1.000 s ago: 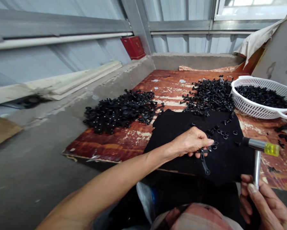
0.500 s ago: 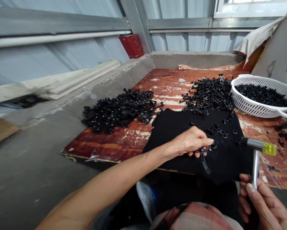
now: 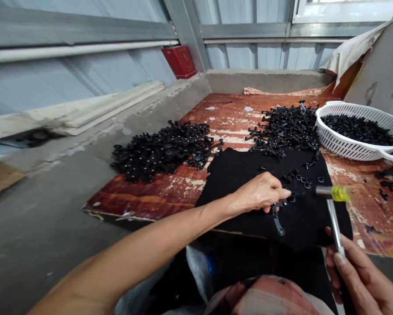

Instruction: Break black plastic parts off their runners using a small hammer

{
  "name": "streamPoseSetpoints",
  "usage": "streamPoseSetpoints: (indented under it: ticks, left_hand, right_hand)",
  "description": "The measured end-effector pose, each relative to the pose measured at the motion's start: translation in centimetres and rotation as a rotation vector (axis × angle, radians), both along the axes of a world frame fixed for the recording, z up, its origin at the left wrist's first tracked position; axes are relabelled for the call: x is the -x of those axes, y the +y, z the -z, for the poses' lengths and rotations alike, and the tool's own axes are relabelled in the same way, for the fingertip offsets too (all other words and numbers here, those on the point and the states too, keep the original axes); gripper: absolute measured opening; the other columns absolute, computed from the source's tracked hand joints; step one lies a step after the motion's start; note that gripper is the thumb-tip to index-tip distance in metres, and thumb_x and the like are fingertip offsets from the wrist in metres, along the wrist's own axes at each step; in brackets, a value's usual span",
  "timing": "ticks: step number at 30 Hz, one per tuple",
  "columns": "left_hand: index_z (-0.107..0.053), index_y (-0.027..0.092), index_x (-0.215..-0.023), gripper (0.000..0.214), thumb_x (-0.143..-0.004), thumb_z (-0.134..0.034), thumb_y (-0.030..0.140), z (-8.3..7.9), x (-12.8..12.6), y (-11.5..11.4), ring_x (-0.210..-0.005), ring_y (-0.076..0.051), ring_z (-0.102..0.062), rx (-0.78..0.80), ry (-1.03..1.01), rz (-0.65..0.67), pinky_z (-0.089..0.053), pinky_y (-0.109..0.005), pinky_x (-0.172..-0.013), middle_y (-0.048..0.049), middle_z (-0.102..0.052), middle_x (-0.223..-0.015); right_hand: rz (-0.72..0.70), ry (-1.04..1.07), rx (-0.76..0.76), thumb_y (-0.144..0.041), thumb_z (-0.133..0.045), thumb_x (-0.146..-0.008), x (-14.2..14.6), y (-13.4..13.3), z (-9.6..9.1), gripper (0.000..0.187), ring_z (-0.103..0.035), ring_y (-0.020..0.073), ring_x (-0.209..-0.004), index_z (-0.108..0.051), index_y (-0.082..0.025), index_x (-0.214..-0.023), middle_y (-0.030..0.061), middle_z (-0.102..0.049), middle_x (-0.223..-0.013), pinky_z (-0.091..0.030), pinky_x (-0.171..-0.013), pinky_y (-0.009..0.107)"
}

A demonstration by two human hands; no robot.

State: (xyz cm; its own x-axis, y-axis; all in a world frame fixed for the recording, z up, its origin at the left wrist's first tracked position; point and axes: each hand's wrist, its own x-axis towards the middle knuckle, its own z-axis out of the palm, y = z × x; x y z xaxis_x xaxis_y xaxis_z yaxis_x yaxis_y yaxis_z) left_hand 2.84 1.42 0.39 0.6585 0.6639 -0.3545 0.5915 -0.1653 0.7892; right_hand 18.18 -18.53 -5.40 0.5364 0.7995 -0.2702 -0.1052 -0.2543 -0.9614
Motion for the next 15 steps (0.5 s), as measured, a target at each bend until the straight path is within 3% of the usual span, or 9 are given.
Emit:
streamPoseSetpoints:
  ticks: [4,7,10,12,15]
  left_hand:
    - [-0.056,0.014,-0.063,0.035,-0.082,-0.052,0.042,-0.1,-0.3,0.1,-0.039,-0.008,-0.048,-0.04,-0.009,-0.001,-0.029,-0.016,-0.039,-0.0015,-0.059,-0.053]
    - [-0.056,0.014,-0.06,0.033,-0.082,-0.053,0.039,0.1,-0.4,0.1,-0.041,-0.008,-0.049,-0.071,-0.006,-0.003,-0.031,-0.016,-0.042,-0.0009,-0.058,-0.051]
    - [-0.056,0.015,-0.062,0.033,-0.083,-0.051,0.04,0.5,-0.3,0.2,-0.041,-0.008,-0.049,-0.068,-0.012,0.003,-0.03,-0.017,-0.041,-0.0009,-0.06,-0.053]
    - [-0.056,0.015,-0.063,0.034,-0.085,-0.05,0.041,0.7,-0.2,0.3,-0.04,-0.007,-0.048,-0.048,-0.017,0.016,-0.028,-0.017,-0.04,-0.0011,-0.061,-0.056]
    - [-0.054,0.015,-0.063,0.032,-0.086,-0.048,0.036,0.2,-0.2,0.3,-0.04,-0.006,-0.046,0.002,-0.014,0.038,-0.029,-0.017,-0.039,-0.0011,-0.063,-0.061]
  right_hand:
    - [-0.214,-0.298,-0.06,-0.047,-0.058,-0.091,-1.5,0.2,1.0,0.055,-0.059,0.0145,-0.055,-0.05,-0.03,-0.142,0.0021,-0.065,-0.076,-0.049,-0.045,0.021]
    - [-0.377,-0.545,-0.195,-0.035,-0.05,-0.096,-2.6,0.6,1.4,0.051,-0.071,0.0199,-0.085,-0.043,-0.032,-0.147,0.0066,-0.071,-0.107,-0.059,-0.067,0.025]
    - [-0.496,-0.757,-0.285,-0.022,-0.042,-0.099,-2.8,1.2,1.0,0.055,-0.059,0.02,-0.12,-0.033,-0.035,-0.151,0.0037,-0.054,-0.142,-0.051,-0.097,0.03]
    - [-0.535,-0.852,-0.313,-0.016,-0.039,-0.099,-2.8,1.4,0.6,0.059,-0.053,0.0178,-0.126,-0.026,-0.034,-0.154,0.0034,-0.046,-0.149,-0.045,-0.102,0.028]
    - [-0.556,-0.984,-0.349,-0.013,-0.037,-0.098,-3.0,1.7,0.0,0.061,-0.054,0.0159,-0.125,-0.024,-0.029,-0.155,0.0064,-0.047,-0.148,-0.045,-0.1,0.023]
